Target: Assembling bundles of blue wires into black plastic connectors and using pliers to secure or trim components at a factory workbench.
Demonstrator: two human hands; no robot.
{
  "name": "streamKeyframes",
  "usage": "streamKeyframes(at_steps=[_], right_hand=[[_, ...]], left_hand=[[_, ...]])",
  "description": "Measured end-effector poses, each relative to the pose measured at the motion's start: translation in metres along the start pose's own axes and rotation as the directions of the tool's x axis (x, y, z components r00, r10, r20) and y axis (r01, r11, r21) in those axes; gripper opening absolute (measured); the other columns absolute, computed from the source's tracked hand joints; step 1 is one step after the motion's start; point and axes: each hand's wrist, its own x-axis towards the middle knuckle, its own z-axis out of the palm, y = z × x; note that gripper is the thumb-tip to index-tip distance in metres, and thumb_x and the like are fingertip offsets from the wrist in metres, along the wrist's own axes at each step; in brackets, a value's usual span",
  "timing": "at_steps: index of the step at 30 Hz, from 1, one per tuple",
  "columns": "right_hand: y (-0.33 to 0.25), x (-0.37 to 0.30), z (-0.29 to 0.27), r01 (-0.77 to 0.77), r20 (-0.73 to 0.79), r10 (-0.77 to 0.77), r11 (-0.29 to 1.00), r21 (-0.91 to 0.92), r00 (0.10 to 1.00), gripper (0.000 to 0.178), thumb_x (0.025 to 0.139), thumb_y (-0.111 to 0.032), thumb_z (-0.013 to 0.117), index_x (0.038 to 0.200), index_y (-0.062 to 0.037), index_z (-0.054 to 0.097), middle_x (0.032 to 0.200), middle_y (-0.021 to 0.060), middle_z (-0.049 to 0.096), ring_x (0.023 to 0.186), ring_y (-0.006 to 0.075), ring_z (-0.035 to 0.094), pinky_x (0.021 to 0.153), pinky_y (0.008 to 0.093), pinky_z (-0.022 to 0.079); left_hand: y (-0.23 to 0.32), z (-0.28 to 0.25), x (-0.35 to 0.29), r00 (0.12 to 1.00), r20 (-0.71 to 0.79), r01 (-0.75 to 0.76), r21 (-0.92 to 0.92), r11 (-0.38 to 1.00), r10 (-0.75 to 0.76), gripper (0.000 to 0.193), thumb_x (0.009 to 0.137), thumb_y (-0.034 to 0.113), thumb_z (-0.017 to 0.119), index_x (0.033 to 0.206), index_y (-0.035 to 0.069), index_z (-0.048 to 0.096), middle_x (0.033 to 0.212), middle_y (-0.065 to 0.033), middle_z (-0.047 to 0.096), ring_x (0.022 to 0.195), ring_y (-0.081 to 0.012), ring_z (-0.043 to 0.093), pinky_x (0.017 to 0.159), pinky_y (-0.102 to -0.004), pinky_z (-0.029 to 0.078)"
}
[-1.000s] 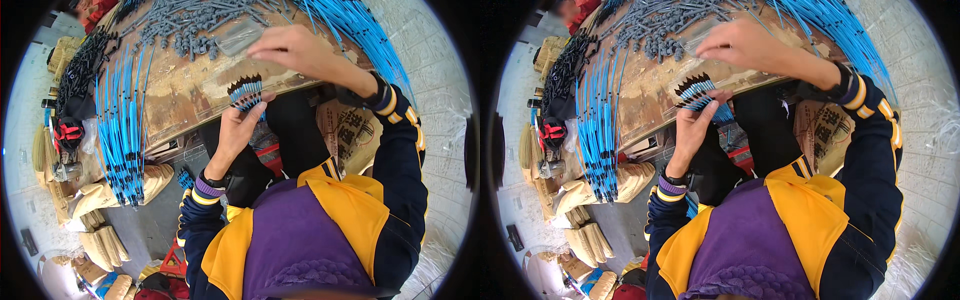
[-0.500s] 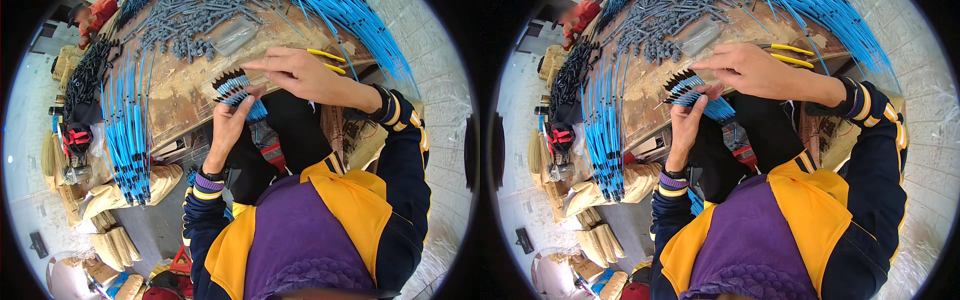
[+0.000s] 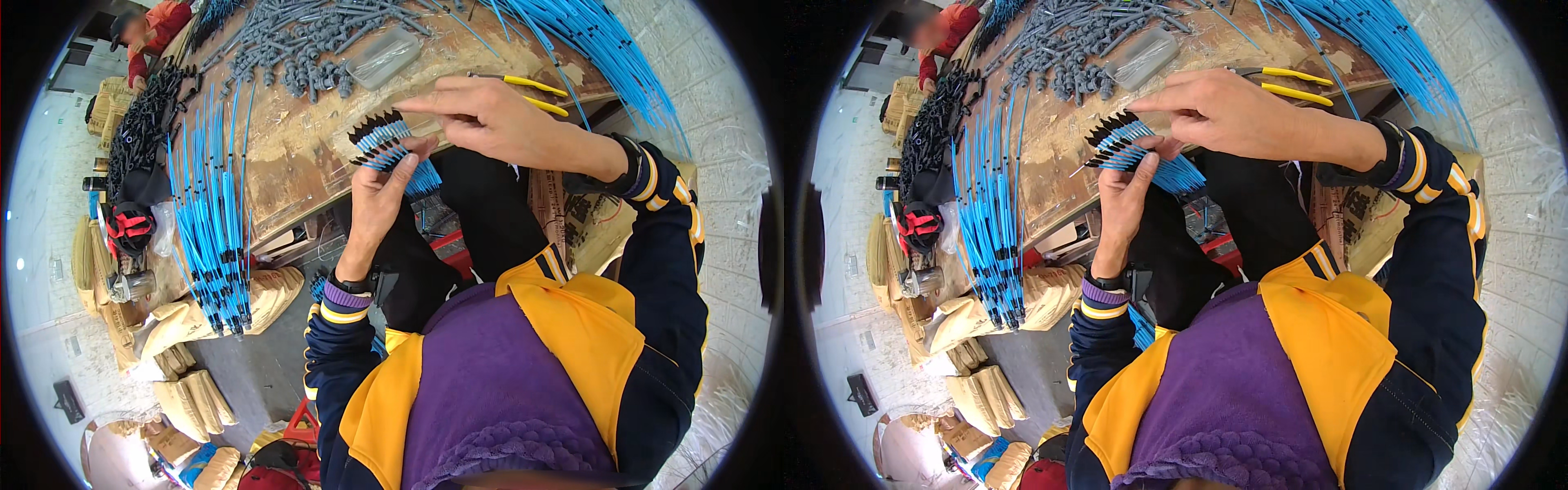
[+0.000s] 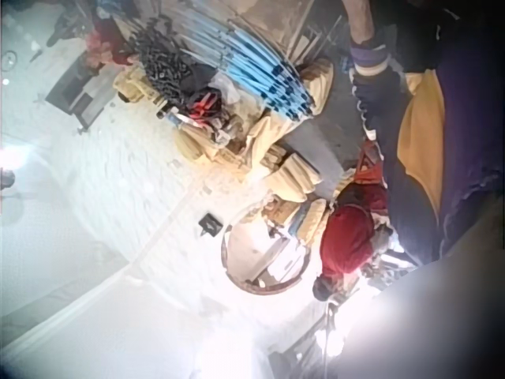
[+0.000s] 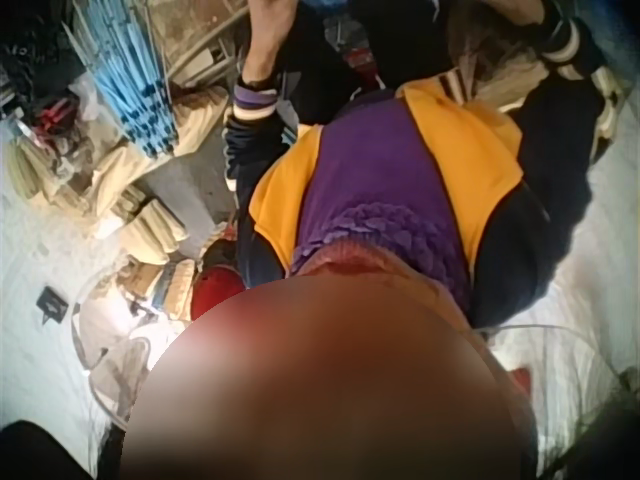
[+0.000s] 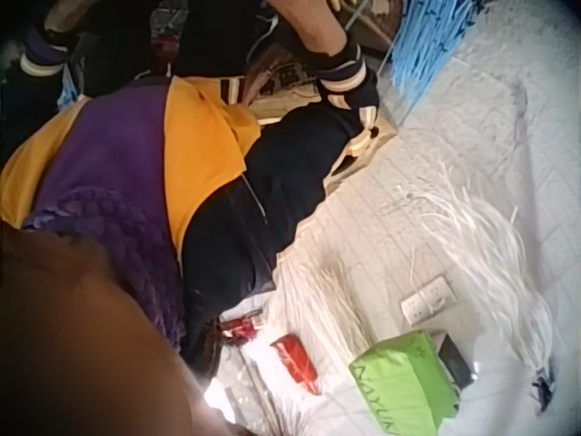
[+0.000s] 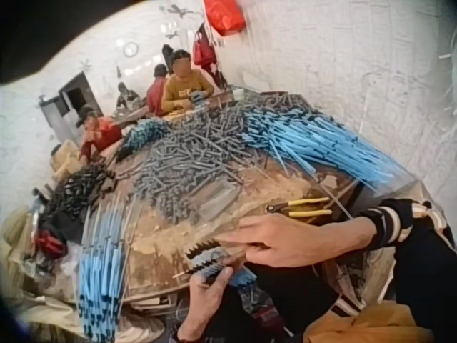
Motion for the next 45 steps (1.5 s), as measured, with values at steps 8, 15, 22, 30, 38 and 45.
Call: streamKeyframes(at_steps=[8,15,22,30,38,45], right_hand=[[0.0,0.0,0.002,0.003,-0.01,-0.003,1.0,-0.01,1.0,0.049,0.082,0.003,0.052,0.129,-0.0066,0.058,0.084,0.0109,0.052,0.074,0.0249,0.053,0.066,0.0342,0.043],[-0.003,0.002,-0.007,0.114,-0.017,-0.124,0.954,-0.277,0.992,0.039,0.084,0.0,0.056,0.121,-0.0071,0.062,0.089,0.0101,0.054,0.078,0.0274,0.055,0.069,0.036,0.046],[-0.003,0.007,-0.011,0.236,-0.073,-0.299,0.86,-0.453,0.951,0.03,0.084,-0.003,0.061,0.112,-0.0084,0.065,0.091,0.0087,0.055,0.08,0.0264,0.057,0.069,0.0344,0.048],[-0.001,0.0,0.004,0.064,-0.17,-0.107,0.969,-0.24,0.98,0.03,0.084,-0.001,0.061,0.113,-0.008,0.065,0.094,0.009,0.056,0.081,0.0256,0.058,0.069,0.0349,0.047],[-0.002,0.0,0.014,0.101,-0.218,-0.147,0.973,-0.21,0.965,0.039,0.082,0.006,0.059,0.119,-0.007,0.062,0.097,0.009,0.055,0.077,0.0237,0.058,0.067,0.0335,0.048],[-0.008,-0.002,0.012,0.064,-0.215,-0.115,0.97,-0.234,0.97,0.041,0.081,0.007,0.06,0.119,-0.0058,0.062,0.099,0.0097,0.055,0.078,0.0238,0.058,0.067,0.0328,0.049]], left_hand=[[-0.001,0.0,0.0,1.0,0.014,-0.005,-0.005,1.0,0.006,0.026,0.098,0.005,0.052,0.121,-0.006,0.059,0.119,-0.015,0.065,0.112,-0.022,0.061,0.101,-0.0335,0.047],[-0.005,0.0,0.001,0.999,0.034,0.017,-0.06,0.998,-0.015,0.026,0.098,0.004,0.052,0.121,-0.006,0.059,0.118,-0.0154,0.065,0.112,-0.0232,0.062,0.1,-0.0345,0.047],[-0.006,0.005,0.002,0.999,0.032,0.036,-0.163,0.986,-0.031,0.025,0.098,0.003,0.053,0.12,-0.007,0.058,0.118,-0.0166,0.065,0.111,-0.0253,0.063,0.1,-0.0362,0.047],[-0.01,0.005,0.003,0.999,0.025,0.04,-0.124,0.992,-0.037,0.026,0.098,0.004,0.053,0.121,-0.007,0.059,0.117,-0.0171,0.066,0.11,-0.0245,0.063,0.099,-0.0351,0.048],[-0.004,0.007,0.002,0.999,0.003,0.033,-0.034,0.999,-0.033,0.026,0.098,0.005,0.054,0.12,-0.007,0.059,0.116,-0.0163,0.066,0.109,-0.0232,0.063,0.099,-0.0344,0.048],[-0.004,0.009,0.003,1.0,-0.002,0.01,-0.024,1.0,-0.01,0.026,0.097,0.006,0.055,0.121,-0.006,0.059,0.113,-0.0148,0.067,0.107,-0.0221,0.063,0.097,-0.0339,0.049]])
